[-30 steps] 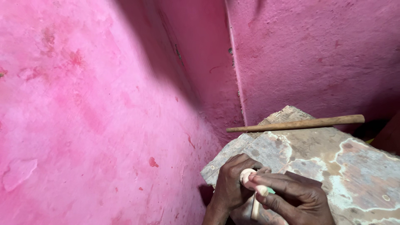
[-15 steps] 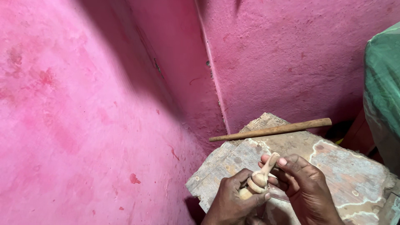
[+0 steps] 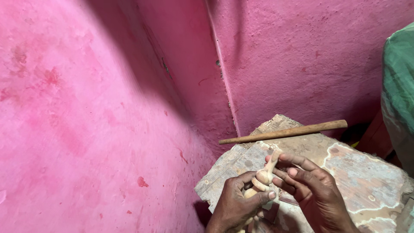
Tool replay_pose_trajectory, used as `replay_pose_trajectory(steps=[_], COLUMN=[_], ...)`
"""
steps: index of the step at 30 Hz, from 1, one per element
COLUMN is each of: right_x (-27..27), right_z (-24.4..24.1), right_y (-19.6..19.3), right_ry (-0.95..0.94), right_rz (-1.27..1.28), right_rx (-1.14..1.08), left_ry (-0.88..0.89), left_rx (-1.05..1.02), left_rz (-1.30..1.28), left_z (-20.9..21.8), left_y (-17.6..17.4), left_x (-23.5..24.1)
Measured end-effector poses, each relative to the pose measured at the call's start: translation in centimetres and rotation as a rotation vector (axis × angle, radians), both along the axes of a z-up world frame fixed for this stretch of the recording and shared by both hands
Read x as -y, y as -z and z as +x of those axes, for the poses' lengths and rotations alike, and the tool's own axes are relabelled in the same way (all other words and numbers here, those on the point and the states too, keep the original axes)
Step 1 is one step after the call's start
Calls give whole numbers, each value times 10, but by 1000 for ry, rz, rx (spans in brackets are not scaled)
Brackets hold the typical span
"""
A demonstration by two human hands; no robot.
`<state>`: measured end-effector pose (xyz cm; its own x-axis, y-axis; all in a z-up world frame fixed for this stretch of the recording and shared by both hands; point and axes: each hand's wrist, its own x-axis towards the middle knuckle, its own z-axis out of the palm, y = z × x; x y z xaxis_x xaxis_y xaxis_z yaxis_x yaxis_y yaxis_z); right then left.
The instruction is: The person sands a turned wooden spindle using sandpaper, rotating the piece and working along its length to smooth the surface. The person switches between different pieces of sandpaper and continues sanding the spindle's contours.
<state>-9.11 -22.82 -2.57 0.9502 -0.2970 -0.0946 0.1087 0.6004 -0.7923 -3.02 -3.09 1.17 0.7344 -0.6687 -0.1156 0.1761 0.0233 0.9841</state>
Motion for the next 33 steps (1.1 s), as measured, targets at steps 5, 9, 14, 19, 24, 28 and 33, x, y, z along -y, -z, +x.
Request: replay_pose_trajectory(steps=[5, 9, 14, 19, 24, 28, 33], right_x=[-4, -10, -17, -19, -19, -17, -16], right_z=[2, 1, -2, -3, -4, -5, -4], right_y=[1, -7, -19, -22, -22, -24, -27], right_ry=[5, 67, 103, 131, 126, 106, 55], right_rz=[-71, -217, -291, -268, -297, -336, -175], right_rx=[45, -103, -147, -127, -87, -123, -59], left_ry=[147, 283, 316, 305, 283, 319, 355], left_rx=[-116, -271, -411, -400, -448, -508, -522], left_rz=[-36, -120, -212, -251, -349, -425, -420], left_z=[5, 1, -3, 1, 6, 10, 14], left_y=[0, 4, 8, 5, 12, 23, 29], left_x=[-11, -22, -22, -20, -16, -18, -25])
